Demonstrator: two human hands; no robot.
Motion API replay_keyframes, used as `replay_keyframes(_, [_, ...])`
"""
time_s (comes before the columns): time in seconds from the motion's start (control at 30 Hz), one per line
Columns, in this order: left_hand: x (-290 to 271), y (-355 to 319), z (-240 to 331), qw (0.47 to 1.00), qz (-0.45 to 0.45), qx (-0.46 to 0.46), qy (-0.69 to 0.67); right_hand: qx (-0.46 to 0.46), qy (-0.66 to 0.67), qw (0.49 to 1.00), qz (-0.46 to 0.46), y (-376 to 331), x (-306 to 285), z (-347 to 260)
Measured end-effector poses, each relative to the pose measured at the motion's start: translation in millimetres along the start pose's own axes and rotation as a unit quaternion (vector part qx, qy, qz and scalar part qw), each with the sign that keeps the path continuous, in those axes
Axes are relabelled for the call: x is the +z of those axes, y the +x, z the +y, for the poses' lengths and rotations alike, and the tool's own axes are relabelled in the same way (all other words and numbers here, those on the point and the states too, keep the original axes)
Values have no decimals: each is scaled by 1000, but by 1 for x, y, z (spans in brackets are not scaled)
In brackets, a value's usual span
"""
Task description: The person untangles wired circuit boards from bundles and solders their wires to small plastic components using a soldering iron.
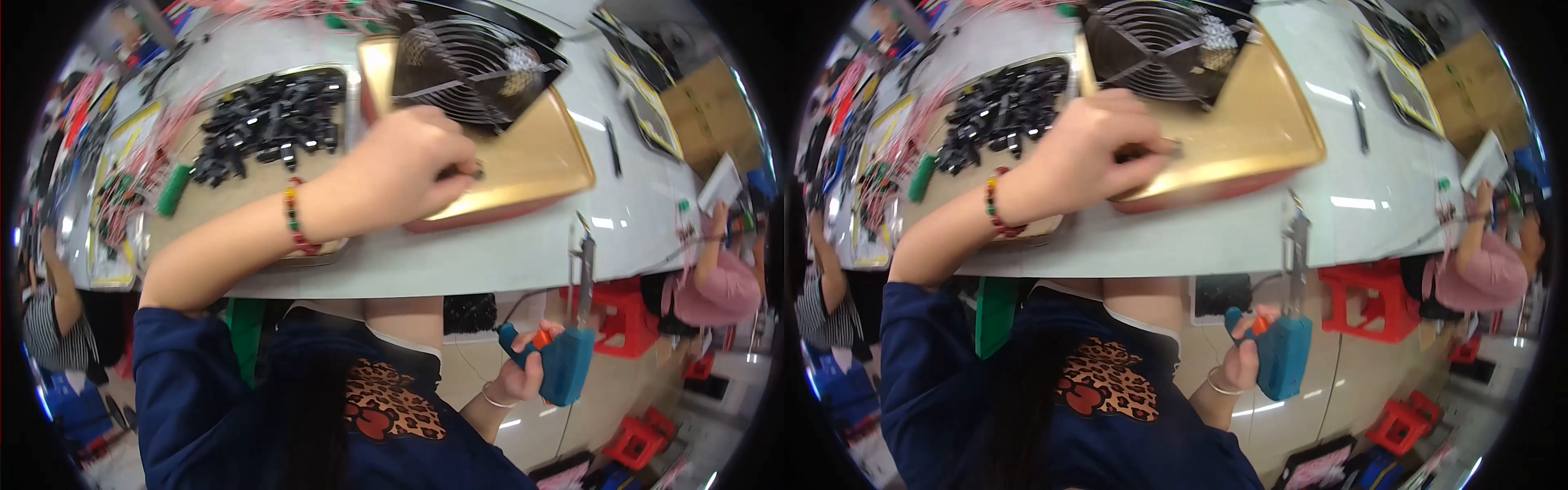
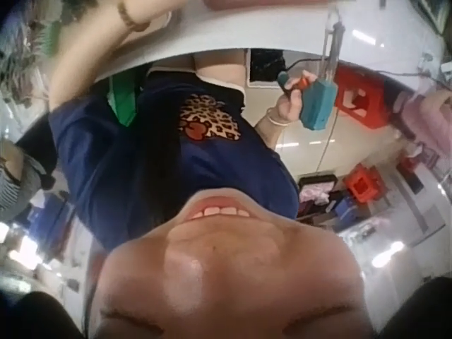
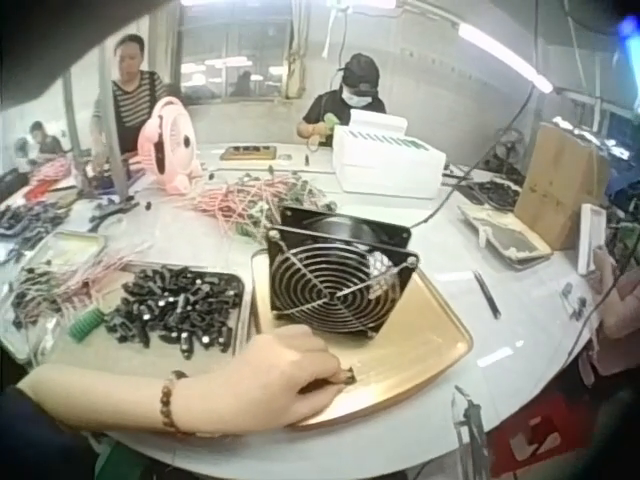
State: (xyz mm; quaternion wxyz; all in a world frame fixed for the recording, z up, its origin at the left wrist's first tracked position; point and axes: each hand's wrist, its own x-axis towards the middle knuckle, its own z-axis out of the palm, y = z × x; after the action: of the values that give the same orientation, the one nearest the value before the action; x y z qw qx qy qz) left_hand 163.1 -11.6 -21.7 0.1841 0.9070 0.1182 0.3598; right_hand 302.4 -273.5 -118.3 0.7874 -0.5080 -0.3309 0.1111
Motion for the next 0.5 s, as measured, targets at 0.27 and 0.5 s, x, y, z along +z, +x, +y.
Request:
replay_keyframes(0.27, [-15,-15,17,998,25,-4,52,-5,-9,1000,-10,3,11,-5])
replay_keyframes(0.5, [-143,-105,-13,969,49,-154,185,-19,-28,999,-20,1,14,-11])
